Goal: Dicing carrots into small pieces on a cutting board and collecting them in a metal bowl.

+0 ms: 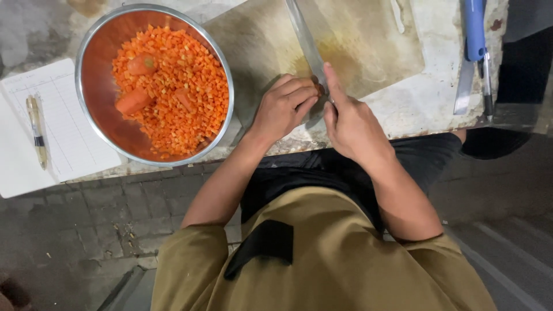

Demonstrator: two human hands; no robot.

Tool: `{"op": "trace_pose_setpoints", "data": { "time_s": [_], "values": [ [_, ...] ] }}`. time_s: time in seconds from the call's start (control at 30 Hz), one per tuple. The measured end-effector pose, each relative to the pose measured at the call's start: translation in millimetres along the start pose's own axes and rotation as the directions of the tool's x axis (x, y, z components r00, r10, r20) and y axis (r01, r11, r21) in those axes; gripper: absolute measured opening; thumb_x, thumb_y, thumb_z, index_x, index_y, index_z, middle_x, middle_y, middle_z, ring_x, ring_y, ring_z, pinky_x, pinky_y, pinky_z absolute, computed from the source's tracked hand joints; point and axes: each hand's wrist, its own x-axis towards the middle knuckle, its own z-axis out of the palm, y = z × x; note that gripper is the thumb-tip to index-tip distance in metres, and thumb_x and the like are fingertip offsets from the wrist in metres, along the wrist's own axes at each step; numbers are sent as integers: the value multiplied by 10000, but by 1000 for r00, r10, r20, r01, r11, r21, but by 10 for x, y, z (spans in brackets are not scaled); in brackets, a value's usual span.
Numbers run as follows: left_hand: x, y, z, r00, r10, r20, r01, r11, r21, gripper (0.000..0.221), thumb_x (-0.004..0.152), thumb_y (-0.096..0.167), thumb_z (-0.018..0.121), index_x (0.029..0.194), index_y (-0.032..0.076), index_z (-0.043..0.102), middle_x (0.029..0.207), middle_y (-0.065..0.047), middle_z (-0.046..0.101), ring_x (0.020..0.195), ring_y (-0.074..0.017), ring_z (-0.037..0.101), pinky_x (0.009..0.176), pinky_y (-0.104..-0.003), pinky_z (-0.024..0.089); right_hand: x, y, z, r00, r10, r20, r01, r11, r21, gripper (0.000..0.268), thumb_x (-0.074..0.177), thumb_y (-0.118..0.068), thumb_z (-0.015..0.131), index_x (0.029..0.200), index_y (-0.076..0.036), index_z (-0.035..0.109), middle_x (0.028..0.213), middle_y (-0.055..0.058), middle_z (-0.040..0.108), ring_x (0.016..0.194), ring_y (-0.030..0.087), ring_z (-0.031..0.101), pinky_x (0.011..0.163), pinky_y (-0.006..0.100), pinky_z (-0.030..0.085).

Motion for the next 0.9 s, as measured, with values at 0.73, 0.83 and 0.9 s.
{"op": "trace_pose_setpoints", "data": {
  "time_s": [0.73,0.83,0.9],
  "values": [
    [24,81,-18,1000,-9,-29,10,999,47,64,937,46,680,985,3,686,890,-86,625,774,-274,656,686,-343,585,-64,162,105,998,59,-1,-58,982,179,599,967,-185,458,1547,-189,310,1014,322,672,916,527,646,786,596,516],
    [-47,-17,86,995,23,-100,-11,993,118,79,917,51,698,989,20,694,891,-79,624,748,-285,659,674,-344,576,-138,285,35,993,115,-37,-107,980,169,641,934,-270,544,1529,-195,318,946,254,677,910,483,654,776,583,513],
    [-98,-66,131,990,24,-142,-3,989,148,90,930,76,683,1010,36,696,924,-61,633,772,-257,668,688,-326,573,-208,413,39,994,56,-97,-42,989,141,583,909,-234,561,1445,-154,345,947,225,677,872,470,656,745,565,514]
  ]
}}
